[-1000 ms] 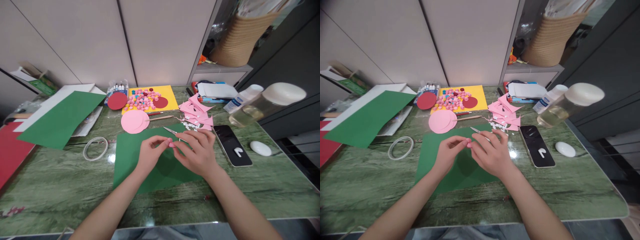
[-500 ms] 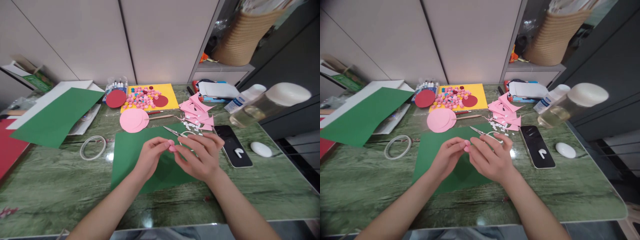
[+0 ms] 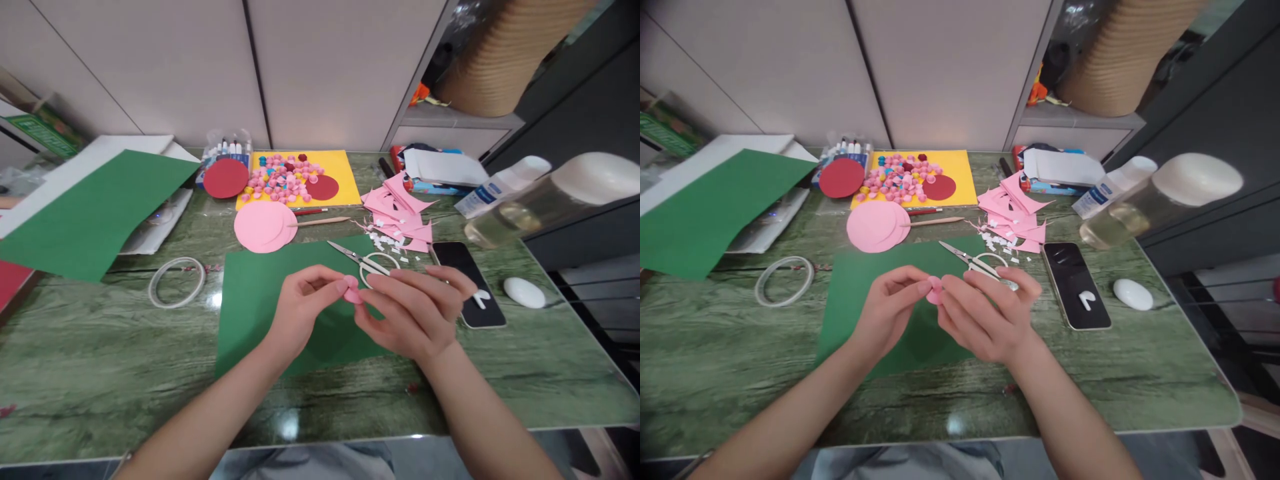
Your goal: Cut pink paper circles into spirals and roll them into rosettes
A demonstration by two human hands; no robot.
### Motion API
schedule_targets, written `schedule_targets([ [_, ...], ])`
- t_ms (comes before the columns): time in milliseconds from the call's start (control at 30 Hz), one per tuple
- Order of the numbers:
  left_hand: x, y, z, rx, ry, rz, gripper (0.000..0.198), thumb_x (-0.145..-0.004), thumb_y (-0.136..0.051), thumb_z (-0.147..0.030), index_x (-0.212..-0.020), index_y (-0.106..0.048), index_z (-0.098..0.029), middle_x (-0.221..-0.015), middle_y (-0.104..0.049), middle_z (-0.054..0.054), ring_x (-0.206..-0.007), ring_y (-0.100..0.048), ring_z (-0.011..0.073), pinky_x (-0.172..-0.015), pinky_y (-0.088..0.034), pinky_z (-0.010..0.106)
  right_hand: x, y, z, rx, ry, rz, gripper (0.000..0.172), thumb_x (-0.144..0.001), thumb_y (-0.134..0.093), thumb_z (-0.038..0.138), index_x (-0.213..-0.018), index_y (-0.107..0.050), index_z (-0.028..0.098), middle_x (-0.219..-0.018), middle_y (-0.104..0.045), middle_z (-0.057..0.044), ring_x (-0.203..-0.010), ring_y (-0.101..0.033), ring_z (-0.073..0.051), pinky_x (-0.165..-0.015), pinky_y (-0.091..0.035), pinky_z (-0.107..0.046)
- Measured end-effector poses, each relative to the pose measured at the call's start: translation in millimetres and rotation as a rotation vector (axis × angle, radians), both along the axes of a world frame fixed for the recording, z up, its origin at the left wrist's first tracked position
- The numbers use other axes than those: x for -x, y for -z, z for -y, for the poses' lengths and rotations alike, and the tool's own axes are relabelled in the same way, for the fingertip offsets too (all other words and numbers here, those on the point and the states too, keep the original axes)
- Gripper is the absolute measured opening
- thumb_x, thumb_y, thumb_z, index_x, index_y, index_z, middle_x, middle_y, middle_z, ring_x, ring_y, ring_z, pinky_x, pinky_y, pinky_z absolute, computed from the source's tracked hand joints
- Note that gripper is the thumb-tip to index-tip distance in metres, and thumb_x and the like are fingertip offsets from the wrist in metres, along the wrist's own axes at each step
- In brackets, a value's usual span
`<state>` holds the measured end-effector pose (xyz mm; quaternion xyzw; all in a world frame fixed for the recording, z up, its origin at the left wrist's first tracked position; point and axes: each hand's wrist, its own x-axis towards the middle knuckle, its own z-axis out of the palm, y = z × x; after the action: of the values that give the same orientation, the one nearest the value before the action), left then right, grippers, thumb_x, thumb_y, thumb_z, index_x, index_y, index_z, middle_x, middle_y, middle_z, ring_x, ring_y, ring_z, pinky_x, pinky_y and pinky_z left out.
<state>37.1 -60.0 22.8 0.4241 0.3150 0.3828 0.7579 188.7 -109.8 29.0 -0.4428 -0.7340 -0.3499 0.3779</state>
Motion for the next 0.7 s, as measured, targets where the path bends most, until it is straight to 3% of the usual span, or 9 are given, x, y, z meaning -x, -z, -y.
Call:
schedule_targets([
  [333,1.6,1.9,-1.3,-0.233,-0.089,-0.203,0.009,-0.069,-0.067,-0.026,-0.07,-0.069,-0.017,-0.072,-0.068,0.003,-0.068,-0.061,0.014,-0.066,-0.048,0.024,0.1,0.9,0.1,-0.027,0.026,0.014,0.014,-0.065,-0.072,0.028,-0.073,-0.062,0.026,-0.075,-0.067,0.006,-0.073,-0.055,-0.013,-0.075,-0.038,-0.034],
  [500,3.7,-1.8,-3.0,-0.403,-0.105,-0.335,0.007,-0.069,-0.065,-0.025,-0.071,-0.07,-0.019,-0.072,-0.069,0.003,-0.078,-0.062,0.0171,-0.073,-0.048,0.027,-0.8,0.8,-0.5,-0.014,0.008,0.017,0.014,-0.065,-0.072,0.025,-0.074,-0.062,0.025,-0.077,-0.067,0.005,-0.074,-0.055,-0.014,-0.076,-0.037,-0.035],
  [700,4.4,-0.7,-4.2,-0.428,-0.103,-0.342,0.007,-0.07,-0.065,-0.024,-0.071,-0.071,-0.021,-0.072,-0.07,0.003,-0.08,-0.062,0.0179,-0.077,-0.047,0.029,-1.3,-0.5,-0.2,0.016,-0.004,0.021,0.012,-0.067,-0.07,0.024,-0.075,-0.062,0.026,-0.079,-0.066,0.005,-0.077,-0.054,-0.015,-0.078,-0.036,-0.035],
])
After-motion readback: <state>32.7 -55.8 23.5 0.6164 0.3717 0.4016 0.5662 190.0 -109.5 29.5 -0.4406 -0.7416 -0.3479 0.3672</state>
